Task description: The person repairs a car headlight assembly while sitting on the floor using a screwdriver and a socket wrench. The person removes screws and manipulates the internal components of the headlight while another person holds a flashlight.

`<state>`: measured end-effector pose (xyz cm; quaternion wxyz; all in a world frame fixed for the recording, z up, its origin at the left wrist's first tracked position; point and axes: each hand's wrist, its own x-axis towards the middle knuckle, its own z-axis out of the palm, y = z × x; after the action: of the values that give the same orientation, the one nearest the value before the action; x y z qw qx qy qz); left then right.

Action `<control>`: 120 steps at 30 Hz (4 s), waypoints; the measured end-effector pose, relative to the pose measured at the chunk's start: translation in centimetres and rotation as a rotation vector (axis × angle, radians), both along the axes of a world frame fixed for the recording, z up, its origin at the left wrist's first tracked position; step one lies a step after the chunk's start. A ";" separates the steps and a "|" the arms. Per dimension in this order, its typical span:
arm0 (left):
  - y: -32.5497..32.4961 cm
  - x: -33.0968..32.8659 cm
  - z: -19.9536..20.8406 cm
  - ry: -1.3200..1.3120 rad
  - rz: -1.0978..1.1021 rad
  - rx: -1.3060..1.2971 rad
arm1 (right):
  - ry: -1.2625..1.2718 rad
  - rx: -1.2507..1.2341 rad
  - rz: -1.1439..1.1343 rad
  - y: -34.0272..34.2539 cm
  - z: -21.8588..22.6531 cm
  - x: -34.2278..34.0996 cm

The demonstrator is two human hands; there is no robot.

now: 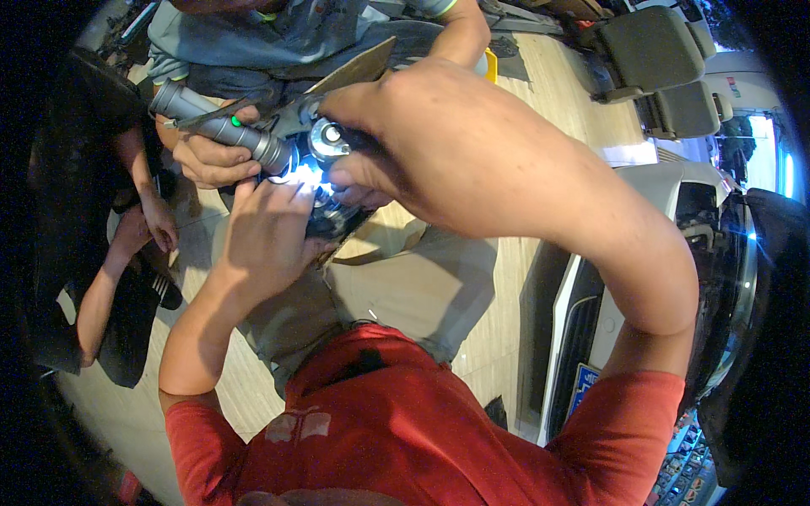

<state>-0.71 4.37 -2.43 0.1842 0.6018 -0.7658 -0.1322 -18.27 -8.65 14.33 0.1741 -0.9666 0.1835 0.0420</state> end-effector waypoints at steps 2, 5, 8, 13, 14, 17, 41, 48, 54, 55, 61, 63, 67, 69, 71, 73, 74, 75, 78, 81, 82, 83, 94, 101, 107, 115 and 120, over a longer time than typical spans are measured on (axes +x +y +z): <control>-0.6 0.3 0.0 0.015 -0.006 -0.095 | -0.001 -0.002 0.026 -0.1 0.0 -0.1; -1.4 0.5 0.8 -0.022 -0.043 0.083 | -0.034 0.004 0.051 -0.3 -0.3 -0.2; -2.2 0.2 1.4 0.007 -0.015 0.241 | -0.019 0.038 0.026 -0.3 -0.2 -0.4; -2.4 -0.4 2.6 0.013 0.058 0.369 | -0.043 -0.009 0.076 -0.7 -0.2 -0.6; -2.5 -0.4 2.9 -0.031 0.066 0.422 | -0.055 -0.009 0.082 -0.8 -0.2 -0.8; -2.3 -0.6 3.5 0.048 0.073 0.414 | -0.065 0.036 0.062 -0.8 0.1 -1.2; -2.1 -1.8 2.9 -0.005 0.158 0.391 | -0.036 -0.216 0.549 -3.0 1.8 0.7; -2.3 -2.2 3.3 0.001 0.158 0.405 | 0.330 -0.091 0.525 -2.7 6.2 2.0; -1.8 -1.9 3.0 -0.003 0.190 0.438 | 0.064 -0.326 0.528 -2.6 2.2 1.8; -1.8 -1.8 3.2 -0.012 0.191 0.454 | 0.055 -0.335 0.503 -2.5 2.1 1.7; -1.5 -1.9 3.4 -0.022 0.187 0.400 | 0.007 -0.230 0.352 -1.6 1.2 0.8; -1.3 -1.8 3.0 -0.007 0.188 0.349 | 0.006 -0.150 0.294 -1.7 0.9 0.4; -1.7 -1.8 3.4 -0.033 0.162 0.409 | -0.005 -0.072 0.201 -1.5 0.4 -0.5; -1.7 -1.8 3.5 -0.037 0.169 0.428 | -0.031 -0.046 0.150 -1.1 0.2 -0.7; -1.6 -1.9 3.7 -0.031 0.178 0.428 | -0.051 -0.010 0.091 -0.6 0.1 -0.7; -1.6 -1.9 3.9 -0.036 0.177 0.455 | -0.074 0.016 0.042 -0.1 0.0 -0.7; -1.7 -1.9 4.1 -0.044 0.172 0.481 | -0.088 0.023 0.025 0.1 -0.1 -0.8; -1.8 -1.9 4.1 -0.052 0.167 0.508 | -0.103 0.018 0.010 0.2 -0.2 -0.8; -1.8 -2.0 4.1 -0.049 0.174 0.500 | -0.133 -0.015 -0.039 0.6 -0.5 -0.6; -1.2 -1.9 3.3 -0.041 0.188 0.391 | -0.105 -0.019 -0.090 1.0 -0.4 -0.4; -1.1 -1.9 3.4 -0.043 0.180 0.407 | -0.099 -0.002 -0.102 1.1 -0.4 -0.3; -1.3 -1.9 3.6 -0.048 0.171 0.420 | -0.111 0.030 -0.108 0.9 -0.6 -0.4; 7.4 -3.5 1.2 -0.111 0.212 -0.098 | -0.045 -0.165 0.297 -1.7 1.3 0.0; 6.9 -3.2 -1.2 -0.054 0.250 -0.256 | -0.121 -0.154 0.404 -2.5 0.6 0.6; 6.3 -3.1 -1.6 0.001 0.276 -0.225 | -0.174 -0.050 0.253 -1.8 -1.2 -0.4; 6.4 -3.3 -2.1 0.007 0.299 -0.280 | -0.089 -0.033 0.163 -1.6 -1.2 -0.7; 6.3 -3.4 -2.2 0.012 0.302 -0.308 | -0.103 0.000 0.096 -1.0 -1.2 -0.8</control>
<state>-4.12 10.69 -4.63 0.2963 0.6738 -0.6768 0.0117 -19.06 -9.66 13.10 0.1809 -0.9751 0.1279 0.0004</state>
